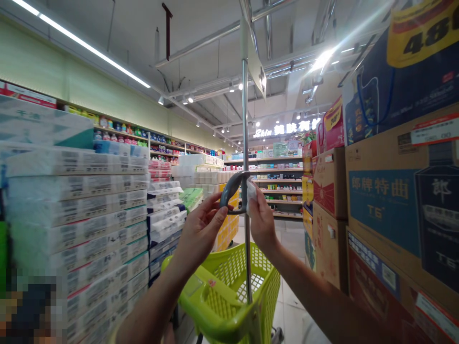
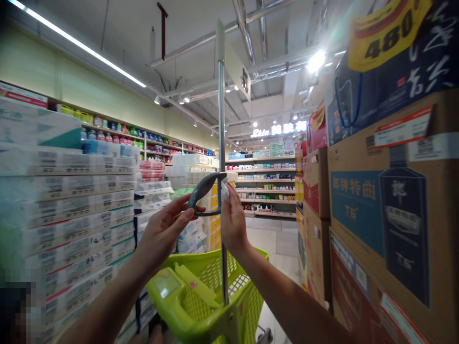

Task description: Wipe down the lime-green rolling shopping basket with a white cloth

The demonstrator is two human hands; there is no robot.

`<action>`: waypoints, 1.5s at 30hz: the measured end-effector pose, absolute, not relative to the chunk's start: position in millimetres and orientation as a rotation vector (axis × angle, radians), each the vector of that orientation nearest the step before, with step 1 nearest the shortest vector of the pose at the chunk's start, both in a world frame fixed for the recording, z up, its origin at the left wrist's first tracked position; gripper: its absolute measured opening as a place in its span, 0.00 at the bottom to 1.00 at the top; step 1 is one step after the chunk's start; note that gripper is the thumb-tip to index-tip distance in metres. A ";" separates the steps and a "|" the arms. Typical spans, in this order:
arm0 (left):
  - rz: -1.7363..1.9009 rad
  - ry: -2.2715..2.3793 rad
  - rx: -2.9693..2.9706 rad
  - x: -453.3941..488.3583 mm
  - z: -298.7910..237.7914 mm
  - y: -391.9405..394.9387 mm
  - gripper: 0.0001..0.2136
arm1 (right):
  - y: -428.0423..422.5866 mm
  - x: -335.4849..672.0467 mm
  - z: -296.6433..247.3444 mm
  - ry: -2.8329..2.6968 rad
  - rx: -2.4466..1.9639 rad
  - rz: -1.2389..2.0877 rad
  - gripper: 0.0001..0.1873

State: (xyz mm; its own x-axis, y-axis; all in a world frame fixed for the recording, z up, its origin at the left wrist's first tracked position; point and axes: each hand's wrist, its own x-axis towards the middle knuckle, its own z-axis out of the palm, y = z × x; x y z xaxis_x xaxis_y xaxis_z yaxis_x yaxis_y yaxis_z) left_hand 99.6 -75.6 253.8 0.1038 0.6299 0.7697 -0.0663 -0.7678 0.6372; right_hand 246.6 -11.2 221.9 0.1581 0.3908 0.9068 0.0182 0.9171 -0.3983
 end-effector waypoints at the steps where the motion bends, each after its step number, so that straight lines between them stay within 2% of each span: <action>1: 1.728 0.552 1.849 100.1 253.2 -76.5 0.22 | -15.8 242.2 217.6 -1.427 -0.357 0.108 0.19; 3: 1.745 0.564 1.834 100.7 251.9 -77.9 0.22 | -25.0 235.0 209.5 -1.496 -0.349 -0.131 0.20; 6: 1.779 0.554 1.821 101.1 250.4 -78.5 0.21 | -33.3 231.4 204.5 -1.630 -0.324 -0.267 0.22; 10: 1.827 0.538 1.848 100.6 250.3 -78.9 0.19 | -28.5 242.7 199.9 -1.688 -0.306 -0.343 0.24; 14: 1.801 0.582 1.876 100.3 251.0 -80.1 0.19 | -19.9 256.5 160.7 -1.668 -0.381 -0.267 0.23; 19: 1.821 0.586 1.875 103.0 251.2 -80.4 0.19 | -20.9 253.3 116.6 -1.417 -0.517 0.216 0.18; 21: 1.820 0.587 1.871 103.7 250.8 -80.5 0.19 | -20.9 251.8 130.5 -1.242 -0.510 0.511 0.19; 24: 1.839 0.605 1.869 102.7 249.4 -80.4 0.18 | -16.3 255.6 172.2 -1.199 -0.383 0.951 0.11; 26: 1.857 0.614 1.872 101.0 248.3 -79.4 0.17 | -11.9 259.8 192.1 -1.220 -0.334 1.206 0.09; 30: 1.883 0.588 1.857 96.2 246.8 -75.3 0.19 | -12.2 260.9 174.5 -1.222 -0.364 1.474 0.12; 34: 1.928 0.560 1.819 91.9 239.6 -75.3 0.20 | -24.9 257.6 110.4 -1.297 -0.501 1.476 0.14; 37: 1.929 0.556 1.761 92.0 217.9 -78.6 0.20 | -34.7 257.4 72.4 -1.423 -0.617 1.330 0.13; 45: 1.437 1.020 1.865 106.9 115.8 -63.9 0.26 | -35.5 249.8 43.8 -1.547 -0.645 1.059 0.12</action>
State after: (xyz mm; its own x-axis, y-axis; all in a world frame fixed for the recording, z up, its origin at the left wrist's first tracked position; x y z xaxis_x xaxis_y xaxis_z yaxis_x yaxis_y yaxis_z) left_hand 106.9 -63.9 115.8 0.1325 0.8363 0.5320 0.2266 -0.5480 0.8052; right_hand 249.8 -35.5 43.8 -0.2518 0.8450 0.4717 -0.1338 0.4523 -0.8818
